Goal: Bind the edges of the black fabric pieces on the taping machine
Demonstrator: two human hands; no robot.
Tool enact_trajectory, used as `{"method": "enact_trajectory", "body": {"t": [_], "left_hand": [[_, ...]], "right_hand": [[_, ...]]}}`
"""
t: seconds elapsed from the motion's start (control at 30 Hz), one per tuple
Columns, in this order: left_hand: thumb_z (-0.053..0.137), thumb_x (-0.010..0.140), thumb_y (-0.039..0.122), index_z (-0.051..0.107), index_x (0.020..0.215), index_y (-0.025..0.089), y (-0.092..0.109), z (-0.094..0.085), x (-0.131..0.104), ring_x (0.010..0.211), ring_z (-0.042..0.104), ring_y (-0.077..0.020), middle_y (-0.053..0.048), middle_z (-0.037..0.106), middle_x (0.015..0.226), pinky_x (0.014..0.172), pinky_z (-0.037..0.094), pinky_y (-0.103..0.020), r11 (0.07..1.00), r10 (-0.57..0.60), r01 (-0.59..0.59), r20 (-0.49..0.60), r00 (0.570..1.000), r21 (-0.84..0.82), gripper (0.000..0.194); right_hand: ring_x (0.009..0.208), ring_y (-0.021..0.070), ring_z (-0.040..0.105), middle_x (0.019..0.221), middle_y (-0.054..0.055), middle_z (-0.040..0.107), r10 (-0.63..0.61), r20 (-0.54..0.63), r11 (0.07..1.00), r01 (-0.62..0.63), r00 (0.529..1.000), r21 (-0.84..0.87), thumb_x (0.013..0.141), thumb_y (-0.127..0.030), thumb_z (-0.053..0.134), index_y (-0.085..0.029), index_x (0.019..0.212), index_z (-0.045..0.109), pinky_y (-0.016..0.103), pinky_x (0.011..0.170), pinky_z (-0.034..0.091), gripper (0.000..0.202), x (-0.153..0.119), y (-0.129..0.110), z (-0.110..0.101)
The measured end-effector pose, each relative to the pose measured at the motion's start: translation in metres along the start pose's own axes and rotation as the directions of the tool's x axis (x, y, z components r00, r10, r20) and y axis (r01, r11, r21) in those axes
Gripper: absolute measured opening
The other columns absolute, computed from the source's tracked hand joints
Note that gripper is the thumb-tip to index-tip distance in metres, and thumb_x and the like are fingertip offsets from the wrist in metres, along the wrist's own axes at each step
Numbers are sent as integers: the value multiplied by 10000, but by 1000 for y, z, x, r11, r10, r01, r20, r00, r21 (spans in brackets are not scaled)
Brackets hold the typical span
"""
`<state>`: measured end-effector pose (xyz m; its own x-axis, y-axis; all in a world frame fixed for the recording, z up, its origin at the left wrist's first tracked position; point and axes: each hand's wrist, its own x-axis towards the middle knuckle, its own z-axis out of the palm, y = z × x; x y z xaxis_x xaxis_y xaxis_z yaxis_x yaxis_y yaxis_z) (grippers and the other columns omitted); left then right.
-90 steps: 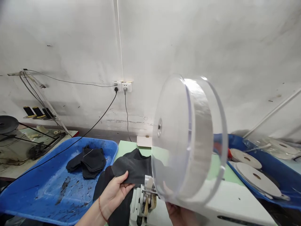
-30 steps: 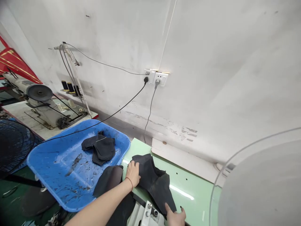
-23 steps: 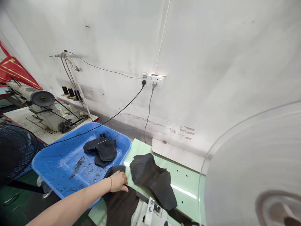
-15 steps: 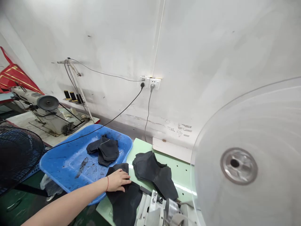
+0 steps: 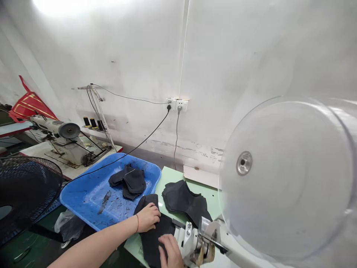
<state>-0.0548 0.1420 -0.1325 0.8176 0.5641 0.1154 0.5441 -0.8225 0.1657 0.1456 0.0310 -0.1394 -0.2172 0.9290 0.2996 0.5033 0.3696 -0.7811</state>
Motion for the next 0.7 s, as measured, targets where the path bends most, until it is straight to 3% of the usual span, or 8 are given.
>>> {"method": "enact_trajectory", "body": {"t": [0.1,0.23,0.33,0.4,0.53,0.63,0.7], "left_hand": [[592,847,244,659,827,194,0,-4,-7,1075,530,-215,-27,679,1090,936,308,-395,1000,-2,2,-9,1000,13,86],[582,854,227,654,875,216,2,-9,-25,1028,559,-193,-17,705,984,898,326,-372,1000,1,-1,23,1000,18,76],[650,796,253,623,966,220,11,-13,-28,961,580,-205,-16,692,890,873,353,-365,999,-32,30,49,998,28,175],[646,781,223,584,1038,193,18,-15,-23,971,577,-228,-53,672,976,853,371,-373,994,-100,99,36,994,39,265],[587,797,152,487,1199,177,24,-17,-9,1062,554,-258,-109,588,1232,848,395,-389,976,-215,215,21,976,30,415],[583,821,176,539,1146,225,21,-16,-4,1079,554,-249,-56,620,1207,862,407,-389,974,-224,224,65,972,3,332],[579,838,203,574,1097,241,20,-15,-5,1084,553,-252,-40,640,1168,873,412,-399,973,-228,230,86,970,-10,262]], "right_hand": [[1055,223,609,1066,105,656,-29,74,998,34,997,-60,877,-229,413,-238,1037,645,366,922,501,282,18,4,-1],[1199,237,539,1256,151,596,52,124,990,-34,991,-139,798,-85,412,-150,1201,587,395,1034,437,445,29,14,14],[1260,261,494,1344,172,546,118,156,979,-89,981,-182,720,-2,443,-95,1248,560,418,1077,401,549,36,22,29],[1281,256,472,1369,166,529,141,164,975,-108,976,-192,700,46,461,-88,1261,543,425,1097,375,583,42,28,37],[1169,231,560,1237,104,623,180,145,970,-151,973,-190,763,47,529,-130,1198,559,467,1031,428,471,56,41,42],[1022,204,624,1076,54,671,203,133,969,-179,970,-172,824,-34,561,-146,1098,595,454,947,485,298,60,50,43],[1050,212,602,1098,56,653,199,113,971,-180,973,-158,821,-49,571,-149,1088,596,459,957,470,285,60,53,43]]}}
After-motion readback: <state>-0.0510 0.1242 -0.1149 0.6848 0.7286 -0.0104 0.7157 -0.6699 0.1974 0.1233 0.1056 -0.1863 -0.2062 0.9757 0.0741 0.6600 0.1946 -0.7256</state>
